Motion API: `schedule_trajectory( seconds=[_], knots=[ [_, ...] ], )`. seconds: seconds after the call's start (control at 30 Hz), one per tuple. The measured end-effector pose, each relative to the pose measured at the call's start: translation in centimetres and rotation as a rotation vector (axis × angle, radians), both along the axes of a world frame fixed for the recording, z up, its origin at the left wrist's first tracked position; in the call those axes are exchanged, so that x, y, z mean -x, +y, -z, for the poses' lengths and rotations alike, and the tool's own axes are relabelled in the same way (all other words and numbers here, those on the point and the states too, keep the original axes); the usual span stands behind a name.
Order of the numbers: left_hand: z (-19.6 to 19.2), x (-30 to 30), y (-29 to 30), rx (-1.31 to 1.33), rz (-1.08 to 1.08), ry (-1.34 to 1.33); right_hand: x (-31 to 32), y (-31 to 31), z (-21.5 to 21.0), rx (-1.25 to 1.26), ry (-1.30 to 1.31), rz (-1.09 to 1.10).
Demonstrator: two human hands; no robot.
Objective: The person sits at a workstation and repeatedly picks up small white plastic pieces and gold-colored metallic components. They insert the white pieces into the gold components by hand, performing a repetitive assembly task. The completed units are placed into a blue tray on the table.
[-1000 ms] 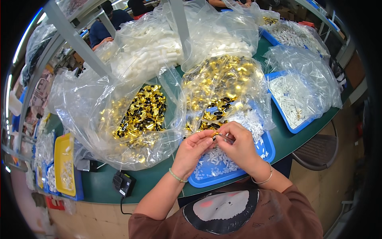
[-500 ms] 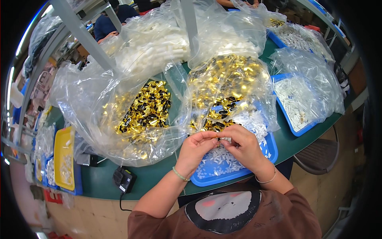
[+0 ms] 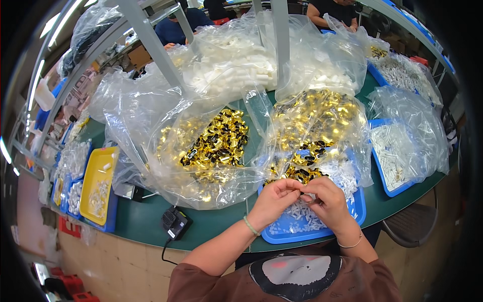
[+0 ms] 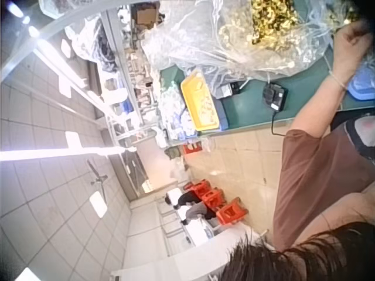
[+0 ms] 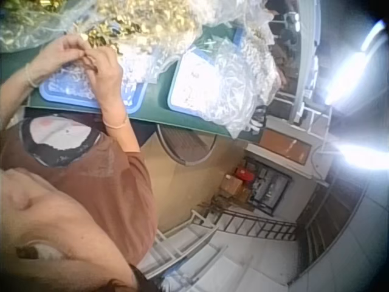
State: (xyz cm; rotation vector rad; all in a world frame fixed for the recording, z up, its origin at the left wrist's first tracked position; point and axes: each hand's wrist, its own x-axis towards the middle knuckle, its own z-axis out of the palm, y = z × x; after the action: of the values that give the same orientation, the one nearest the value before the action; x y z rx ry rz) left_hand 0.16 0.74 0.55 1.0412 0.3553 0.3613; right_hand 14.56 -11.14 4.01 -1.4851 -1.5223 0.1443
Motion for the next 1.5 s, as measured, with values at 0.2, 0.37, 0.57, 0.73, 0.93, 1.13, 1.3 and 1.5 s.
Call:
schedule_trajectory(
  seconds=[0.2, 0.37, 0.57, 0.73, 0.93, 1.13, 1.3, 1.5],
  knots=[
    [-0.9, 0.0, -0.1, -0.002, 0.003, -0.006, 0.3, -0.1, -0.5, 0.013, -0.044, 0.01],
    [-0.9, 0.0, -0.2, 0.004, 0.014, -0.039, 0.4, -0.1, -0.2, 0.006, -0.092, 0.0],
    [-1.0, 0.1, -0.1, -0.017, 0.03, -0.023, 0.3, -0.1, -0.2, -0.008, -0.077, 0.018],
    [-0.9, 0.0, -0.1, 0.119, 0.024, -0.08, 0.3, -0.2, 0.1, -0.022, -0.037, 0.042],
    [-0.6, 0.2, 0.1, 0.143, 0.048, -0.08, 0.4, 0.0, 0.2, -0.057, -0.096, 0.014],
    [-0.7, 0.2, -0.1, 0.107, 0.033, -0.059, 0.5, -0.2, -0.5, 0.019, 0.021, 0.034],
    [-1.4, 0.2, -0.2, 0.029, 0.014, -0.004, 0.3, -0.2, -0.1, -0.005, -0.016, -0.005],
    [-0.7, 0.1, -0.2, 0.064, 0.004, -0.021, 0.3, -0.3, 0.3, 0.032, 0.023, 0.001]
  ],
)
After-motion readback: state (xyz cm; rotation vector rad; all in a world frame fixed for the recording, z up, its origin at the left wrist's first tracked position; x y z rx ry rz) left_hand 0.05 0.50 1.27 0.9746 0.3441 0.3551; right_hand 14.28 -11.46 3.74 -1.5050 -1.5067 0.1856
